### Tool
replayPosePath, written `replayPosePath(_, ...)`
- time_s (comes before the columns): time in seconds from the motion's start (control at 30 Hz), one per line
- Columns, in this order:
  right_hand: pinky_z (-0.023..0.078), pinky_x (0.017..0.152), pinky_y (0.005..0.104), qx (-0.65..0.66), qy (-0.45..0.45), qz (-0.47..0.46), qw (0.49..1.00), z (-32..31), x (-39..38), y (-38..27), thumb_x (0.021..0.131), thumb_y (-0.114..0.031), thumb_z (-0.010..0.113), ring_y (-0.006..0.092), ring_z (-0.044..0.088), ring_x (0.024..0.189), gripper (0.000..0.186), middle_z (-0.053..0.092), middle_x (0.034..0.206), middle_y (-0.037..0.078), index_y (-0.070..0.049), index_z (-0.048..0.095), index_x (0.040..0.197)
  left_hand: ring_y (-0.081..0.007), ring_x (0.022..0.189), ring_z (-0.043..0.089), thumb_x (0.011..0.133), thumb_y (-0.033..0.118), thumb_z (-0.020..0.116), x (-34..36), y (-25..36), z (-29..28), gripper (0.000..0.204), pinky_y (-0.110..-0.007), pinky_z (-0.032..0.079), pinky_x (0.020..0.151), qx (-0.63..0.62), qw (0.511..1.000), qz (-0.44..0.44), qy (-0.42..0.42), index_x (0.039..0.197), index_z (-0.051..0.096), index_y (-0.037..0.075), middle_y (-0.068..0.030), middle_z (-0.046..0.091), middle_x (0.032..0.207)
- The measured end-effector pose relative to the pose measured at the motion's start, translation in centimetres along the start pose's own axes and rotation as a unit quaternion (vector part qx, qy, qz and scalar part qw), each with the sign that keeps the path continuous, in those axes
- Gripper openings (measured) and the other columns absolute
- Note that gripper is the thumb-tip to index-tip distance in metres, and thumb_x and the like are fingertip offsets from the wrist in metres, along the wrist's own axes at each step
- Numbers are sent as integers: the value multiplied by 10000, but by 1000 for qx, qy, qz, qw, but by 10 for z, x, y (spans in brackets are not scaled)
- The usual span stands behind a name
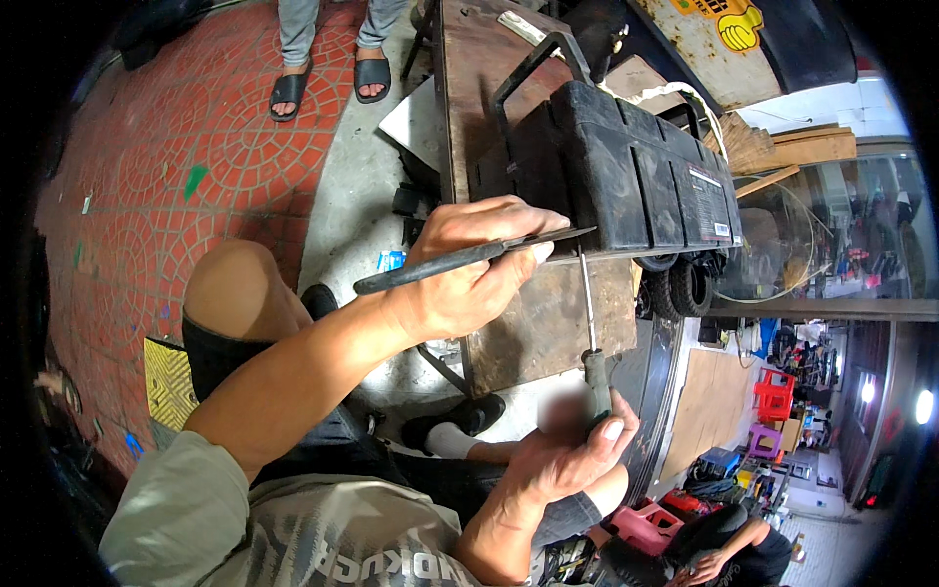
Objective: The person saws through a plastic battery case with a hacksaw, uses a screwdriver to pry open sections, and manipulates internal wires and connectors by hand.
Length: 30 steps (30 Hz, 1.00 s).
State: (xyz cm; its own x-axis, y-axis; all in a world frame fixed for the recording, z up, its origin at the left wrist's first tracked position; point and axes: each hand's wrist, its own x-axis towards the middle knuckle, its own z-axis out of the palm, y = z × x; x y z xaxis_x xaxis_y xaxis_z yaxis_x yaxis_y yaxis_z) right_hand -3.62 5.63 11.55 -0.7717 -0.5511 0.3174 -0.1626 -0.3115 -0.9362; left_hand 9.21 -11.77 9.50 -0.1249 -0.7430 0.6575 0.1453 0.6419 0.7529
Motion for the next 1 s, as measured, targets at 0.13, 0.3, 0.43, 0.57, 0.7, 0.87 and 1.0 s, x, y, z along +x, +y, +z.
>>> replayPosePath(0.13, 467, 721, 260, 5, 5, 14, 1000, -21, -4, 0, 1066, -414, 615, 119, 594, 800, 401, 651, 955, 43, -36, 635, 1200, -379, 840, 719, 937, 22, 659, -6, 7, 1, 250, -424, 573, 732, -11, 1000, 15, -10, 1173, 705, -47, -197, 721, 963)
replayPosePath(0.3, 435, 660, 250, -4, 13, 16, 1000, -29, -10, -12, 1036, -416, 640, 124, 532, 759, 404, 588, 869, 41, -29, 602, 1144, -385, 839, 715, 914, 2, 664, -18, 19, 7, 269, -428, 574, 728, -15, 999, 14, -28, 1174, 696, -58, -209, 709, 965)
replayPosePath(0.43, 450, 628, 249, -12, 41, 51, 998, -56, -18, -8, 1030, -416, 673, 136, 525, 704, 442, 578, 818, 53, 7, 599, 1134, -386, 852, 713, 905, -9, 664, -32, 26, 21, 298, -424, 574, 744, -13, 998, 14, -58, 1196, 697, -64, -214, 703, 986)
replayPosePath(0.57, 457, 603, 253, 0, 24, 68, 997, -64, -20, -6, 1030, -451, 686, 150, 535, 649, 523, 574, 772, 73, 53, 591, 1133, -374, 839, 699, 891, 1, 679, -58, 18, 45, 248, -449, 564, 714, -16, 995, -29, -90, 1133, 710, -43, -189, 690, 965)
replayPosePath(0.7, 463, 616, 261, -70, 42, 110, 991, -70, -22, 28, 1076, -416, 614, 153, 550, 659, 443, 584, 771, 71, 22, 609, 1139, -375, 865, 712, 953, 68, 691, -88, -24, 76, 214, -449, 576, 767, 18, 994, -55, -90, 1139, 722, -35, -203, 719, 982)
replayPosePath(0.87, 476, 578, 268, 21, 96, 203, 974, -84, -12, 73, 1098, -346, 590, 128, 569, 636, 316, 605, 779, 31, -50, 602, 1206, -333, 892, 748, 1034, 208, 680, -84, -40, 104, 336, -441, 592, 820, 136, 985, -76, -73, 1235, 694, -61, -216, 744, 1083)
replayPosePath(1.0, 482, 566, 277, 82, 128, 219, 964, -101, 1, 78, 1088, -335, 617, 144, 575, 616, 296, 611, 778, 38, -62, 594, 1201, -113, 727, 684, 1051, 230, 680, -65, -51, 103, 306, -294, 541, 644, -43, 926, -353, -129, 1180, 673, -47, -45, 710, 781)
